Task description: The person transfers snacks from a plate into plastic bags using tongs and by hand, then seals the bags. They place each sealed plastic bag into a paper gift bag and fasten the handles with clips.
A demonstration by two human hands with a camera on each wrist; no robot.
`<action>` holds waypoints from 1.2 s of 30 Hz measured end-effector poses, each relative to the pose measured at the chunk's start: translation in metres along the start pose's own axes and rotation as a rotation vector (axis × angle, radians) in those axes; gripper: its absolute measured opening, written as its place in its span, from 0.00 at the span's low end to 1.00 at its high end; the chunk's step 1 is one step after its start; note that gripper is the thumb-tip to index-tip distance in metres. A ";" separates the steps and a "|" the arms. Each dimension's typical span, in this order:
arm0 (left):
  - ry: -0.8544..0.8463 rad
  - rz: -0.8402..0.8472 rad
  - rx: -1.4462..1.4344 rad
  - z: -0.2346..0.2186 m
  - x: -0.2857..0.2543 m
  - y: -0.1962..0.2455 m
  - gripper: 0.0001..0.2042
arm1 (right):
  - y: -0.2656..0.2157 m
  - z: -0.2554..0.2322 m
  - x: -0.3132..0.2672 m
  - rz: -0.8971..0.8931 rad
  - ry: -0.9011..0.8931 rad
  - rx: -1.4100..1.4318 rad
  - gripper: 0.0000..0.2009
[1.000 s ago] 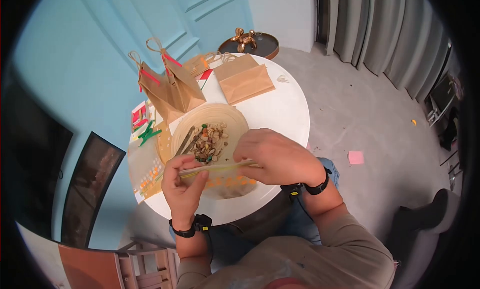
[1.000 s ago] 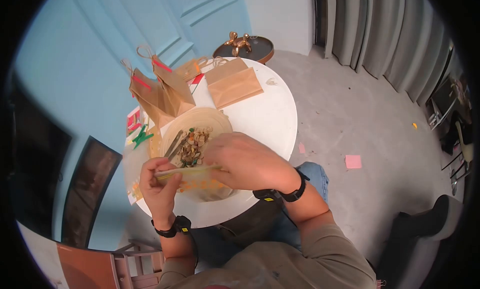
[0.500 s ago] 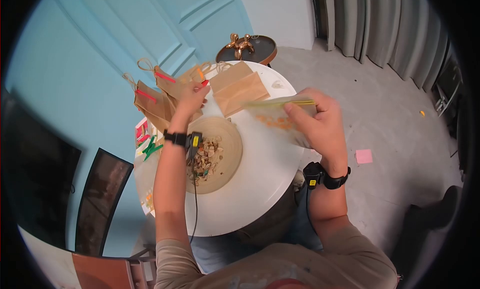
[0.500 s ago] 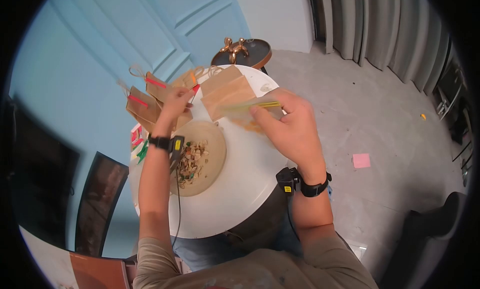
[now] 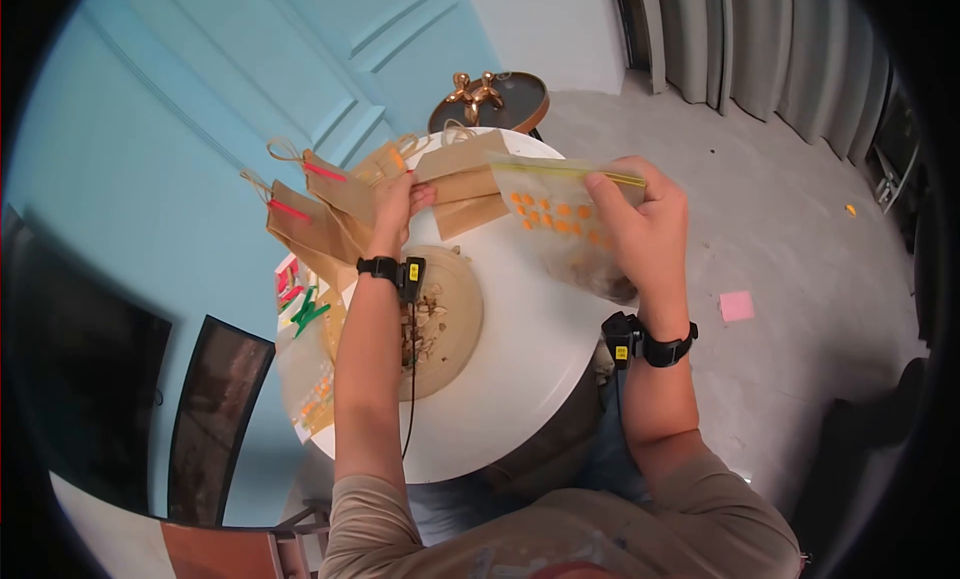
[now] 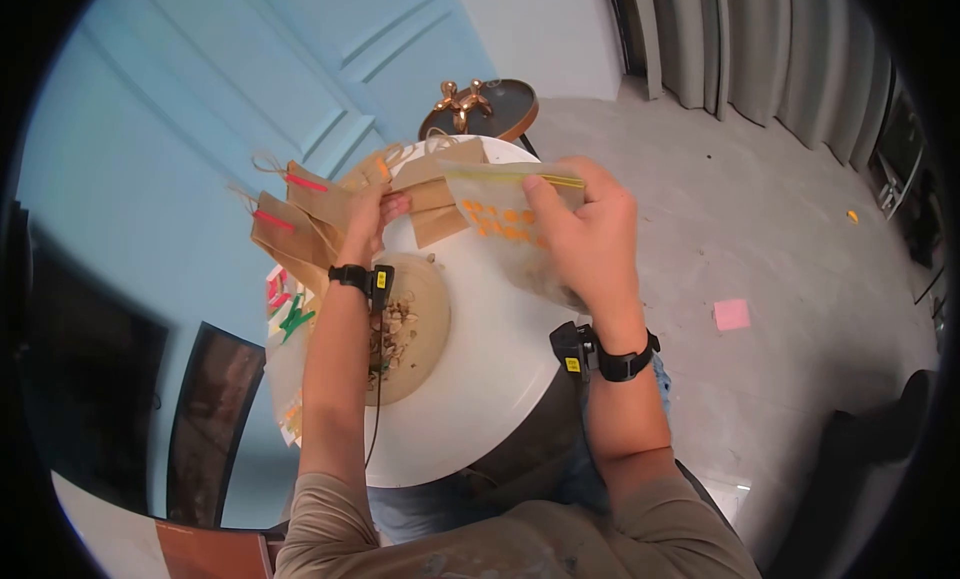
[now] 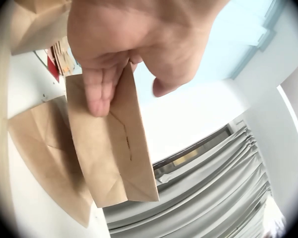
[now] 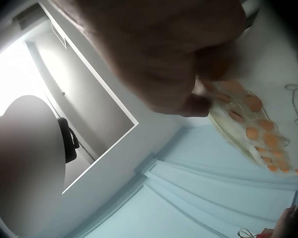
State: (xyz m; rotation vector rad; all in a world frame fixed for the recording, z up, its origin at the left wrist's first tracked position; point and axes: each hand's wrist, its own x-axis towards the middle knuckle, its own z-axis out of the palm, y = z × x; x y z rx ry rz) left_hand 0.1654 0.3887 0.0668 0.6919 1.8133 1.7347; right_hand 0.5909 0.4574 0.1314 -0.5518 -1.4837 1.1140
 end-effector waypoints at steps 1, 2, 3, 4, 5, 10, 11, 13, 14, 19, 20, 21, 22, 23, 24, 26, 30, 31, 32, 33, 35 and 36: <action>0.061 0.082 -0.157 0.002 -0.014 0.016 0.12 | 0.004 0.000 0.003 0.060 -0.011 0.111 0.09; 0.065 0.094 -0.153 -0.002 -0.025 0.024 0.12 | 0.008 -0.002 0.005 0.052 -0.013 0.122 0.09; 0.075 0.241 -0.171 -0.007 -0.039 0.031 0.13 | 0.013 -0.005 0.007 0.083 -0.024 0.179 0.10; 0.087 0.387 -0.189 -0.013 -0.055 0.038 0.13 | 0.016 -0.009 0.009 0.114 -0.040 0.235 0.11; 0.098 0.397 -0.187 -0.020 -0.077 0.047 0.13 | 0.020 -0.014 0.011 0.108 -0.049 0.244 0.11; 0.223 0.643 -0.141 -0.067 -0.211 0.080 0.14 | 0.019 -0.029 0.010 0.224 -0.656 0.872 0.13; 0.218 0.684 -0.170 -0.070 -0.246 0.082 0.14 | 0.013 -0.025 0.006 0.227 -0.667 0.875 0.13; 0.205 0.713 -0.188 -0.076 -0.304 0.082 0.15 | 0.000 -0.008 -0.004 0.293 -0.827 0.926 0.13; 0.203 0.735 -0.171 -0.083 -0.326 0.073 0.15 | -0.003 0.002 -0.008 0.295 -0.837 0.931 0.13; 0.231 0.679 -0.163 -0.111 -0.403 0.032 0.16 | 0.001 0.039 -0.029 0.390 -1.082 0.953 0.09; 0.234 0.628 -0.203 -0.118 -0.413 0.026 0.16 | -0.002 0.043 -0.033 0.384 -1.098 0.980 0.09; 0.239 0.577 -0.242 -0.125 -0.421 0.019 0.17 | -0.004 0.044 -0.035 0.388 -1.109 0.981 0.09; 0.250 0.579 -0.242 -0.131 -0.426 0.011 0.17 | -0.004 0.044 -0.036 0.242 -1.158 0.790 0.08; 0.270 0.527 -0.226 -0.137 -0.428 0.001 0.17 | -0.006 0.045 -0.037 0.095 -1.194 0.598 0.08; 0.289 0.474 -0.210 -0.143 -0.431 -0.010 0.17 | -0.013 0.047 -0.041 0.096 -1.204 0.600 0.08; 0.310 0.430 -0.078 -0.159 -0.436 -0.035 0.19 | -0.037 0.052 -0.054 -0.135 -1.229 0.285 0.05; 0.485 0.247 0.537 -0.153 -0.450 -0.034 0.26 | -0.065 0.059 -0.081 -0.263 -1.236 0.162 0.04; 0.586 0.485 1.239 -0.154 -0.454 -0.025 0.30 | -0.068 0.061 -0.088 -0.306 -1.263 0.161 0.04; 0.594 0.473 1.236 -0.140 -0.457 -0.007 0.30 | -0.070 0.063 -0.096 -0.348 -1.290 0.162 0.04; 0.622 0.572 1.087 -0.117 -0.458 0.017 0.31 | -0.075 0.063 -0.105 -0.388 -1.260 0.154 0.05; 0.657 0.660 0.931 -0.088 -0.460 0.045 0.32 | -0.074 0.068 -0.118 -0.427 -1.286 0.148 0.06; 0.561 0.735 0.873 -0.080 -0.461 0.052 0.30 | -0.074 0.070 -0.124 -0.466 -1.294 0.140 0.07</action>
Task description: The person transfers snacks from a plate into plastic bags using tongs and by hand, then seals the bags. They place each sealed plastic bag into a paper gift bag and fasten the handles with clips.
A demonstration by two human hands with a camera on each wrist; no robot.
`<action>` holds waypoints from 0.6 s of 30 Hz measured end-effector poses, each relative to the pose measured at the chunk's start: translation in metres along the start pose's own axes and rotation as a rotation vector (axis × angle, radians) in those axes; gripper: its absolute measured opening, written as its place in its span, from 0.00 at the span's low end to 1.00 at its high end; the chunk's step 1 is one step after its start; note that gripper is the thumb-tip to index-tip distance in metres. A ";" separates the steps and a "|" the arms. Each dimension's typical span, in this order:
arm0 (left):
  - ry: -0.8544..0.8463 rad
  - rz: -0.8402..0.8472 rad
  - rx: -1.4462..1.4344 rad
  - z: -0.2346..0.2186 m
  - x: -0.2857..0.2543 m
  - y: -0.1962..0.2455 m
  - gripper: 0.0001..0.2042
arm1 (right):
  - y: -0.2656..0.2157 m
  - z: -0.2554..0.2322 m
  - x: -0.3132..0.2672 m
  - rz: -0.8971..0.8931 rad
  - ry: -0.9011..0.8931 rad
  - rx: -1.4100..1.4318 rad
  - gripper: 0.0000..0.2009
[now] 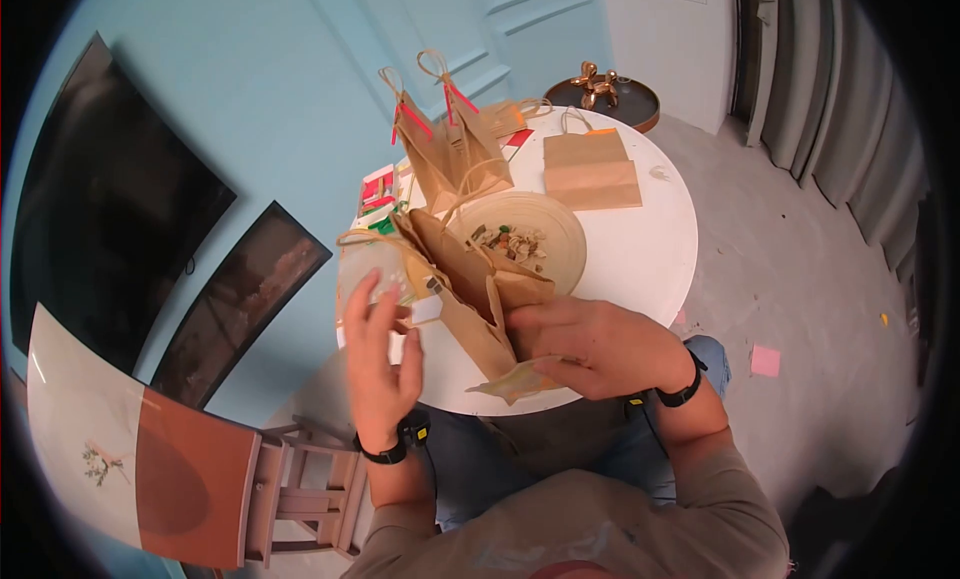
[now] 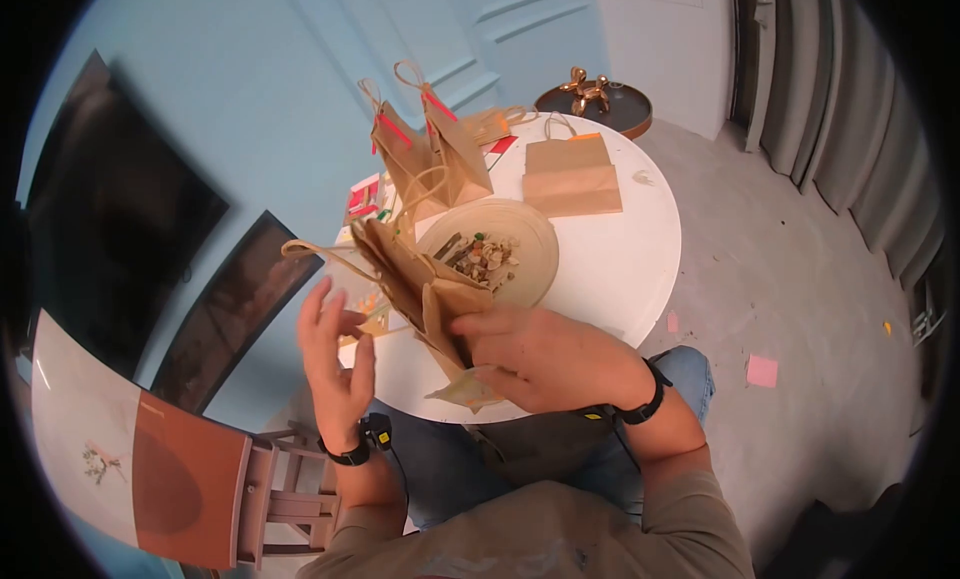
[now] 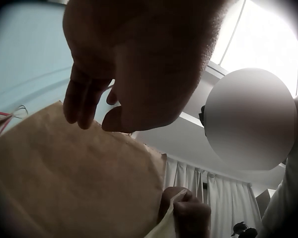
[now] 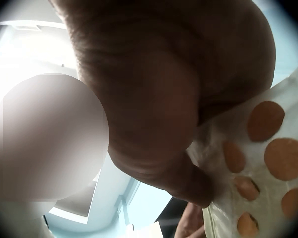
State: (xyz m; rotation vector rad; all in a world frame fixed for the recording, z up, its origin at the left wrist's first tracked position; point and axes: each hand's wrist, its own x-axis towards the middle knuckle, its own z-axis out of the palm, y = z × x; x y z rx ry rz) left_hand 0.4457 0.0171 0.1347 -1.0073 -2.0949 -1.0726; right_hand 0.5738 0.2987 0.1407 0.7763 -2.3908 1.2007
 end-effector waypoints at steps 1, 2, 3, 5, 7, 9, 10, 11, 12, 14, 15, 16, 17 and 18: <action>-0.029 0.074 -0.102 0.000 0.005 0.007 0.28 | -0.002 0.003 0.000 -0.025 0.000 -0.013 0.08; -0.025 0.068 -0.103 0.002 0.016 0.010 0.28 | -0.003 0.005 0.001 -0.024 -0.007 -0.013 0.08; -0.094 0.175 -0.049 0.003 0.027 0.012 0.23 | -0.005 0.006 0.001 -0.054 -0.023 -0.061 0.07; -0.093 0.226 -0.058 0.010 0.031 0.010 0.11 | -0.007 0.006 0.002 -0.083 -0.043 -0.112 0.07; -0.068 0.214 -0.050 0.001 0.028 0.003 0.10 | -0.010 0.001 0.002 0.023 -0.038 -0.140 0.07; 0.071 0.183 -0.015 -0.007 0.017 -0.004 0.04 | -0.008 -0.011 -0.001 0.101 0.020 -0.105 0.04; 0.075 0.174 -0.016 -0.008 0.011 -0.008 0.04 | -0.007 -0.016 -0.002 0.178 0.084 -0.065 0.03; 0.165 0.197 -0.038 -0.008 0.005 -0.013 0.03 | -0.008 -0.018 -0.001 0.181 0.072 -0.065 0.03; 0.259 0.219 -0.059 -0.008 -0.001 -0.017 0.04 | -0.011 -0.020 0.000 0.204 0.043 -0.011 0.03; 0.283 0.160 0.002 -0.005 -0.006 -0.017 0.06 | -0.010 -0.020 0.002 0.227 0.006 0.044 0.02; 0.265 0.190 -0.023 -0.004 -0.004 -0.022 0.05 | -0.009 -0.019 0.003 0.153 -0.048 0.002 0.02; 0.245 0.221 -0.048 -0.003 -0.003 -0.026 0.05 | -0.007 -0.019 0.003 0.080 -0.101 -0.038 0.03; 0.245 0.221 -0.071 -0.002 -0.002 -0.030 0.12 | -0.002 -0.020 0.005 -0.047 -0.121 -0.065 0.03; 0.248 0.215 -0.074 -0.002 -0.001 -0.032 0.12 | -0.003 -0.023 0.006 -0.044 -0.127 -0.067 0.03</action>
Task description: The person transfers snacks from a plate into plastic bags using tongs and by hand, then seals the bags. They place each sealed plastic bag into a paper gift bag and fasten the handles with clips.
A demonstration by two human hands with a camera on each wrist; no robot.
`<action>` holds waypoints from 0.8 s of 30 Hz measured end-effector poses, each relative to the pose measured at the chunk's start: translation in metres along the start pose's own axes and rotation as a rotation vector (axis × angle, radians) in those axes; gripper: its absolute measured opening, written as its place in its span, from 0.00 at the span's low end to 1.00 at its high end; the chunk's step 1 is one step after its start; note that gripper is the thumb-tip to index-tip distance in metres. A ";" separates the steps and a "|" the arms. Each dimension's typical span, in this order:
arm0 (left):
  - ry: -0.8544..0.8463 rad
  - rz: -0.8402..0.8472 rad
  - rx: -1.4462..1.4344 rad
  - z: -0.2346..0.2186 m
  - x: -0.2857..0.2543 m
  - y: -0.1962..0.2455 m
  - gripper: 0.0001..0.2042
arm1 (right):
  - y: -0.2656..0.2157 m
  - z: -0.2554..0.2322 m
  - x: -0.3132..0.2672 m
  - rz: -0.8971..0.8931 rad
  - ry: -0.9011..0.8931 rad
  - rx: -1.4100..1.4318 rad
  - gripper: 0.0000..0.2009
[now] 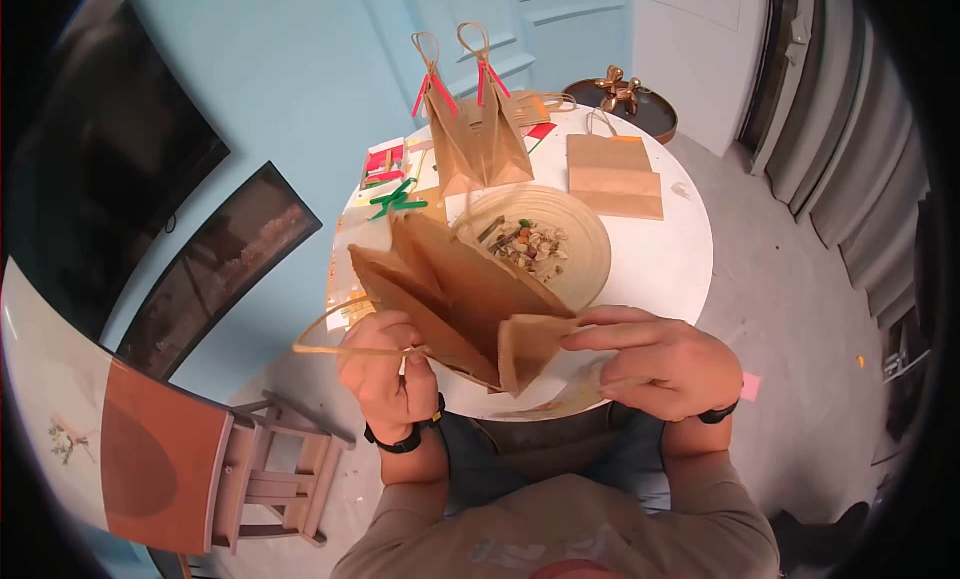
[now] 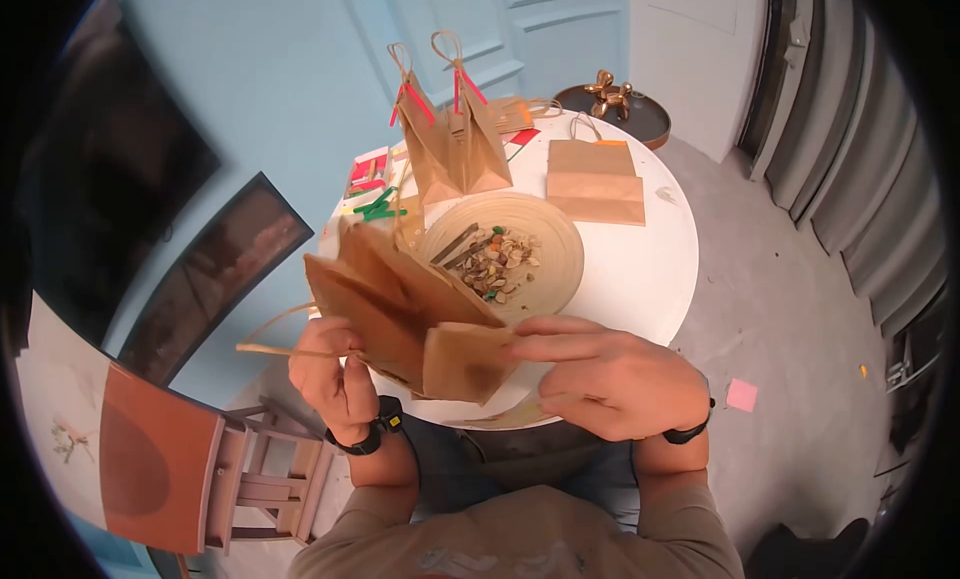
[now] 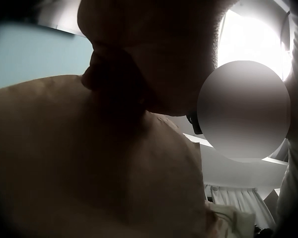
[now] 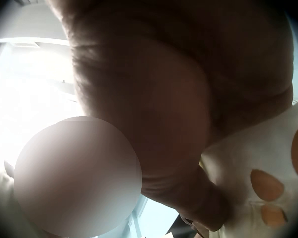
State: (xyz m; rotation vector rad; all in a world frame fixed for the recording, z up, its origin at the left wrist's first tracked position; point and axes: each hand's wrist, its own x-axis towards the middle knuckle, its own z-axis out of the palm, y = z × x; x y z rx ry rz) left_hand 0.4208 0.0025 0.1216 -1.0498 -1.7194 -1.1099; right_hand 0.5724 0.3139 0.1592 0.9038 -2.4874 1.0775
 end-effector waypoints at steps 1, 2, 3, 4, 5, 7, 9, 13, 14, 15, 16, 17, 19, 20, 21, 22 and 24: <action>-0.014 0.003 0.017 0.000 0.000 0.000 0.10 | -0.004 -0.005 0.002 -0.043 0.033 0.040 0.03; -0.027 0.005 0.035 -0.001 0.000 -0.001 0.09 | -0.009 -0.009 0.002 -0.085 0.065 0.081 0.04; -0.019 -0.003 0.035 -0.003 0.001 0.000 0.09 | -0.019 -0.013 -0.002 -0.084 0.054 0.079 0.04; -0.031 0.019 0.038 -0.005 0.003 0.000 0.05 | -0.033 -0.016 -0.010 0.157 0.141 0.205 0.05; -0.045 0.042 0.042 -0.006 0.006 0.001 0.07 | -0.042 -0.016 -0.014 0.400 0.229 0.328 0.07; -0.050 0.060 0.034 -0.009 0.011 0.001 0.08 | -0.049 -0.011 -0.015 0.340 0.439 0.188 0.08; -0.055 0.081 0.025 -0.010 0.012 -0.001 0.09 | -0.054 -0.008 -0.003 0.206 0.830 0.115 0.10; -0.122 0.072 -0.016 -0.010 0.014 0.001 0.11 | -0.084 -0.039 0.061 0.161 0.980 0.310 0.12; -0.148 0.071 -0.010 -0.009 0.015 0.002 0.11 | -0.092 -0.043 0.081 0.172 1.004 0.314 0.12; -0.143 0.073 -0.014 -0.009 0.014 0.001 0.11 | -0.096 -0.046 0.099 0.184 1.028 0.320 0.12; -0.183 0.078 -0.029 -0.009 0.012 -0.002 0.11 | -0.093 -0.046 0.116 0.181 1.029 0.314 0.12; -0.223 0.084 -0.044 -0.010 0.010 -0.004 0.11 | -0.086 -0.044 0.131 0.138 1.006 0.396 0.12; -0.205 0.070 -0.042 -0.011 0.013 -0.002 0.11 | -0.064 -0.050 0.147 0.092 0.979 0.473 0.12; -0.192 0.053 -0.037 -0.012 0.014 -0.001 0.11 | -0.049 -0.055 0.148 0.157 0.934 0.409 0.14; -0.190 0.055 -0.038 -0.014 0.014 -0.002 0.11 | -0.035 -0.057 0.149 0.222 0.889 0.345 0.15; -0.165 0.047 -0.055 -0.018 0.015 -0.004 0.11 | -0.023 -0.058 0.149 0.219 0.887 0.343 0.15; -0.137 0.039 -0.071 -0.024 0.013 -0.009 0.10 | -0.004 -0.057 0.150 0.354 0.962 0.325 0.16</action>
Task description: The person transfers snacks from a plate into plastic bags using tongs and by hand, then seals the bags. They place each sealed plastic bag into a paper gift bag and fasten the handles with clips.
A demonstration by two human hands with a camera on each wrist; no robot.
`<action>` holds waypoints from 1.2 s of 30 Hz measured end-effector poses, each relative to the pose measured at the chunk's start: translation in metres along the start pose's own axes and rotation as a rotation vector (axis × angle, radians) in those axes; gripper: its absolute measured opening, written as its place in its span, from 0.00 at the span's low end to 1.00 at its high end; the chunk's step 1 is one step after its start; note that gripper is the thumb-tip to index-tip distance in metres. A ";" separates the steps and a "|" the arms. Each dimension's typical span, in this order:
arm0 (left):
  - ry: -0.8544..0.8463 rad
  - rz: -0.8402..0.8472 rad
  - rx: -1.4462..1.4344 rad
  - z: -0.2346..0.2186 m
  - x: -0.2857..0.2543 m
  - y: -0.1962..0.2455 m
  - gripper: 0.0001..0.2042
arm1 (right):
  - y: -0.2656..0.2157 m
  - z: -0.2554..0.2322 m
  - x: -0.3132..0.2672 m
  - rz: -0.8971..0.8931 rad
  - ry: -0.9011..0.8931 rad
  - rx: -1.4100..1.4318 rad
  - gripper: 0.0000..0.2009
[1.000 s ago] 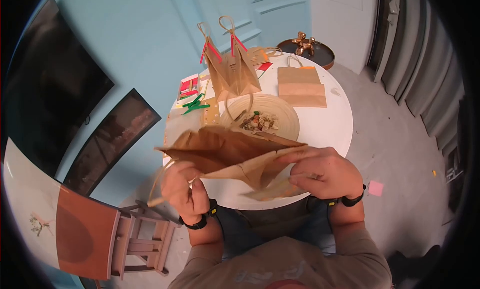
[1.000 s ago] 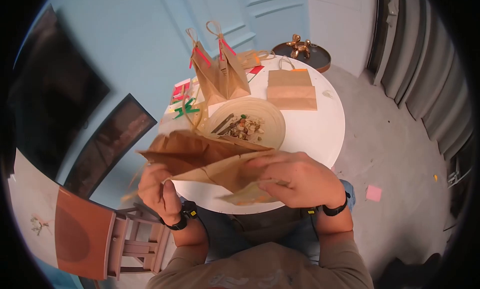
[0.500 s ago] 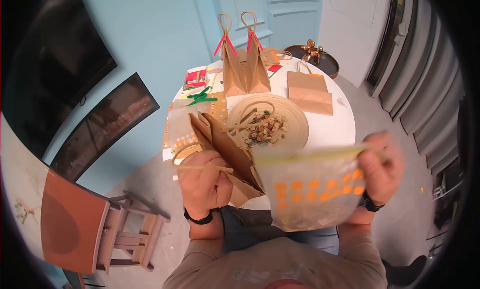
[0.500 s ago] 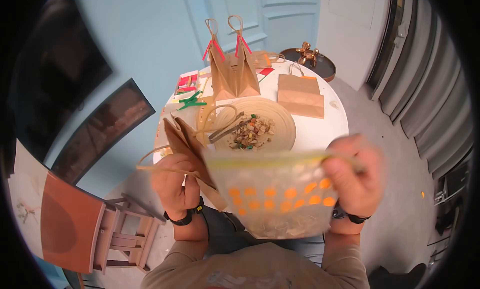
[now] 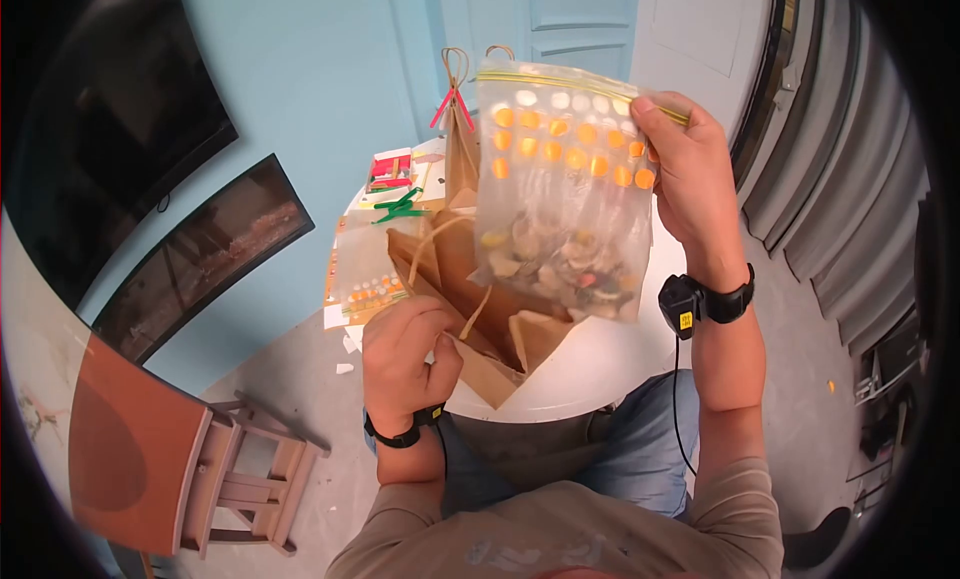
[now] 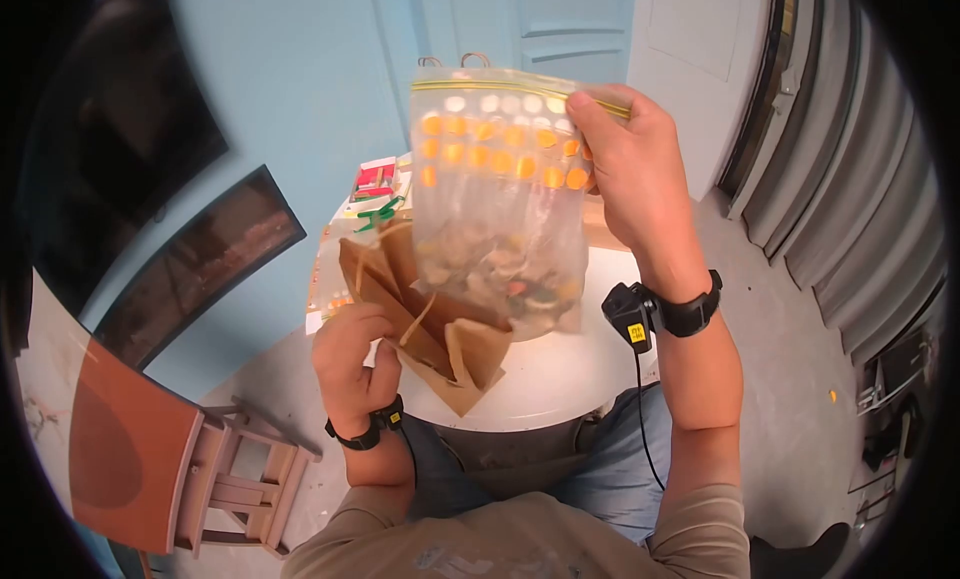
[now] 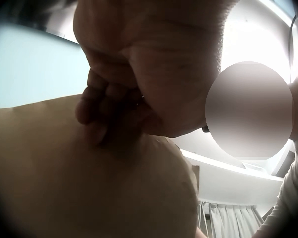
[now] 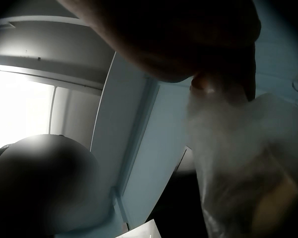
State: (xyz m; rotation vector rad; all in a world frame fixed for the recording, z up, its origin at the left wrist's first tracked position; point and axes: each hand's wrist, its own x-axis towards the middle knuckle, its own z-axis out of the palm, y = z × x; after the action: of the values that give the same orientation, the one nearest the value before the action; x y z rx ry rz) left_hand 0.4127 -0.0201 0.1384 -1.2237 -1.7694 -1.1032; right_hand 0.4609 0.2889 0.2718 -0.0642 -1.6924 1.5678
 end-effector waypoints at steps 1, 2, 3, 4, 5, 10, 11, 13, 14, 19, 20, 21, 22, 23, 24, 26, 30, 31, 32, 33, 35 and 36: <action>0.037 0.006 0.006 -0.003 -0.003 -0.003 0.10 | 0.004 0.001 0.002 0.029 0.021 -0.013 0.16; 0.072 0.012 0.011 -0.004 -0.005 -0.005 0.10 | 0.003 -0.001 0.003 0.027 0.018 -0.014 0.16; 0.073 0.011 0.011 -0.005 -0.007 -0.006 0.10 | 0.003 -0.005 0.003 0.036 -0.012 -0.072 0.16; 0.093 0.001 0.020 -0.007 -0.009 -0.007 0.11 | 0.002 -0.006 0.003 0.046 -0.042 -0.131 0.16; 0.116 -0.009 0.029 -0.008 -0.009 -0.008 0.11 | 0.000 -0.003 0.003 0.045 -0.046 -0.131 0.16; 0.163 -0.091 0.030 -0.011 -0.011 -0.007 0.11 | 0.011 0.000 0.013 0.071 -0.054 -0.061 0.15; 0.163 -0.113 0.002 -0.011 -0.012 -0.006 0.10 | 0.012 0.003 0.012 0.071 -0.056 -0.060 0.15; 0.103 -0.061 -0.032 -0.009 -0.009 -0.008 0.11 | 0.009 0.016 0.007 0.119 -0.151 -0.219 0.16; 0.043 -0.008 -0.069 -0.007 -0.007 -0.009 0.13 | 0.009 0.024 0.005 0.122 -0.147 -0.220 0.16; -0.060 -0.034 -0.072 0.004 -0.006 -0.002 0.12 | 0.015 0.067 -0.007 -0.065 -0.161 -0.259 0.16; -0.084 -0.065 -0.072 0.005 -0.007 -0.002 0.12 | 0.016 0.073 -0.011 -0.134 -0.112 -0.269 0.16; -0.083 -0.065 -0.071 0.005 -0.006 -0.002 0.12 | 0.016 0.077 -0.021 -0.012 -0.160 -0.173 0.14; -0.085 -0.072 -0.078 0.006 -0.005 -0.002 0.11 | 0.022 0.077 -0.027 -0.014 -0.162 -0.173 0.14; -0.088 -0.080 -0.087 0.007 -0.005 -0.003 0.11 | 0.035 0.076 -0.033 -0.009 -0.247 -0.205 0.14; -0.088 -0.081 -0.089 0.006 -0.006 -0.004 0.11 | 0.048 0.074 -0.037 -0.002 -0.330 -0.238 0.13; -0.187 -0.159 -0.066 0.005 -0.006 -0.006 0.11 | 0.062 0.070 -0.038 -0.030 -0.409 -0.304 0.13; -0.244 -0.093 -0.179 0.008 -0.011 -0.011 0.10 | 0.052 0.082 -0.034 -0.038 -0.344 -0.354 0.12; -0.291 -0.082 -0.177 0.007 -0.009 -0.009 0.10 | 0.047 0.087 -0.032 0.003 -0.332 -0.376 0.12; -0.336 -0.071 -0.175 0.006 -0.008 -0.007 0.09 | 0.048 0.092 -0.032 0.005 -0.330 -0.376 0.12; -0.337 -0.071 -0.176 0.004 -0.006 -0.003 0.09 | 0.050 0.097 -0.032 -0.041 -0.270 -0.311 0.13; -0.343 -0.078 -0.132 0.002 -0.002 0.000 0.08 | 0.056 0.102 -0.031 -0.094 -0.216 -0.249 0.13; -0.340 -0.081 -0.133 0.001 -0.003 -0.002 0.08 | 0.062 0.102 -0.036 -0.059 -0.209 -0.193 0.13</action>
State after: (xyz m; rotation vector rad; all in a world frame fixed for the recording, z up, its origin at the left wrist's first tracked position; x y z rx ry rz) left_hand 0.4115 -0.0203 0.1351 -1.5029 -2.0397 -1.1244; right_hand 0.3973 0.2002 0.2106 0.0523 -1.9880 1.4035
